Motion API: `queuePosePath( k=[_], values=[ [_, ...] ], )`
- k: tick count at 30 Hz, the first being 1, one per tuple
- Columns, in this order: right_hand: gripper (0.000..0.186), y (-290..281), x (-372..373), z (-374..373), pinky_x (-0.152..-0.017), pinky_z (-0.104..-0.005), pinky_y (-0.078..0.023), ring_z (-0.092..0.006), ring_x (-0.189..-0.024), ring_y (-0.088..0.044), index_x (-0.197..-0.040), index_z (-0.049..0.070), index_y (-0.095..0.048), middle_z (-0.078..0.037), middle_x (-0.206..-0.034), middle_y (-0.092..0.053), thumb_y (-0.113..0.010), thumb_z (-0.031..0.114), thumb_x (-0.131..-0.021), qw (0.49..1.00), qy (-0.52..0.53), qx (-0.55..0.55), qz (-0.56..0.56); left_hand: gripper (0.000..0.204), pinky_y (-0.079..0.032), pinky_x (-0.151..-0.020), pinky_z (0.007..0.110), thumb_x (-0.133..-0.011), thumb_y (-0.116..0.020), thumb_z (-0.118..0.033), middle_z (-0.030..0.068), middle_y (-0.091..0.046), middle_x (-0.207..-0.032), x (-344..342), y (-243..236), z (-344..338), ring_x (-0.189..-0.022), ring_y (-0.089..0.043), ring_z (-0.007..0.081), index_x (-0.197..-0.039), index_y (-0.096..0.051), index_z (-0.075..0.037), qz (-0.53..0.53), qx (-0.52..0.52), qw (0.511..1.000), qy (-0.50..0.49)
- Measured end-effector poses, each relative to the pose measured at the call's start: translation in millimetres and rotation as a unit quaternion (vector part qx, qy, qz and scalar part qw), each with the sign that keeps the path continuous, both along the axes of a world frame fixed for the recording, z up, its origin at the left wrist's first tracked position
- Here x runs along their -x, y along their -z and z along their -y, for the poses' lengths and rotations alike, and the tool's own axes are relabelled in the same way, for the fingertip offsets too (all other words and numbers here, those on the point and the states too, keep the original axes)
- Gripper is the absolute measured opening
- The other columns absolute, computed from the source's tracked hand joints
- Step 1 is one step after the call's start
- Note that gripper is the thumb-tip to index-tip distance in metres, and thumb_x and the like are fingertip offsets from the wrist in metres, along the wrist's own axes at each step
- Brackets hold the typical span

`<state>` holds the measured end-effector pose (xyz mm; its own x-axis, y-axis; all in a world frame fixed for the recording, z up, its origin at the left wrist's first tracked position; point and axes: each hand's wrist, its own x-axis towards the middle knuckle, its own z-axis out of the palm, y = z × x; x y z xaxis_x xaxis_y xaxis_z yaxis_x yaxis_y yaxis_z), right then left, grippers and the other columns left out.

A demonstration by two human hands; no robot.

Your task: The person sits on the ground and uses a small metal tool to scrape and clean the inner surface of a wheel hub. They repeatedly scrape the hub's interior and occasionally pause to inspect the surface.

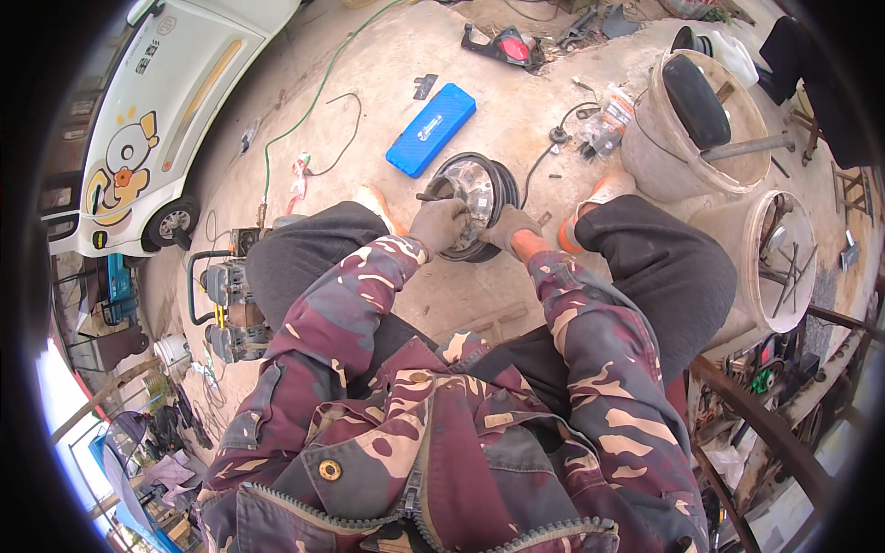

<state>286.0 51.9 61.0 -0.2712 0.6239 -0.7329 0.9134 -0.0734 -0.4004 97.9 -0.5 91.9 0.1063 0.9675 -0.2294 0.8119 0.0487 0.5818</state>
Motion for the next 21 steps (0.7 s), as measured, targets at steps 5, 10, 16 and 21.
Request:
queuePosePath(
  k=[5, 10, 16, 21],
  values=[
    [0.075, 0, 2, -2, -0.100, -0.0432, -0.054, -0.0365, -0.117, -0.069, -0.123, -0.007, -0.068, -0.026, -0.125, -0.070, -0.080, 0.051, -0.076, 1.000, -0.006, 0.002, -0.014, 0.022, -0.054, -0.086, 0.048, -0.093, -0.064, -0.024, 0.0193, -0.074, -0.097, -3, -2, -3, -0.096, -0.071, 0.0378, -0.101, -0.074, -0.006, 0.004, 0.005, 1.000, 0.008],
    [0.075, -5, 0, -4, -0.098, -0.0430, -0.055, -0.0366, -0.115, -0.070, -0.122, -0.007, -0.068, -0.026, -0.122, -0.071, -0.080, 0.050, -0.075, 1.000, 0.012, 0.007, -0.018, 0.022, -0.054, -0.085, 0.048, -0.093, -0.063, -0.025, 0.0186, -0.074, -0.098, 1, 10, 0, -0.094, -0.071, 0.0372, -0.103, -0.074, -0.008, -0.037, 0.002, 0.999, 0.023],
    [0.079, -5, 2, -7, -0.098, -0.0433, -0.055, -0.0376, -0.116, -0.069, -0.127, -0.006, -0.065, -0.026, -0.124, -0.070, -0.080, 0.051, -0.075, 1.000, 0.017, 0.010, 0.000, 0.019, -0.055, -0.078, 0.048, -0.092, -0.062, -0.022, 0.0168, -0.073, -0.093, 10, 16, 2, -0.089, -0.072, 0.0359, -0.101, -0.074, -0.009, -0.092, -0.031, 0.992, 0.081],
    [0.080, -6, 3, -5, -0.100, -0.0433, -0.054, -0.0374, -0.120, -0.067, -0.130, -0.005, -0.062, -0.025, -0.128, -0.068, -0.078, 0.053, -0.077, 1.000, 0.022, -0.003, 0.014, 0.019, -0.056, -0.075, 0.049, -0.091, -0.061, -0.019, 0.0171, -0.073, -0.086, 7, 6, -13, -0.085, -0.072, 0.0363, -0.099, -0.075, -0.011, -0.157, -0.030, 0.972, 0.174]
  ],
)
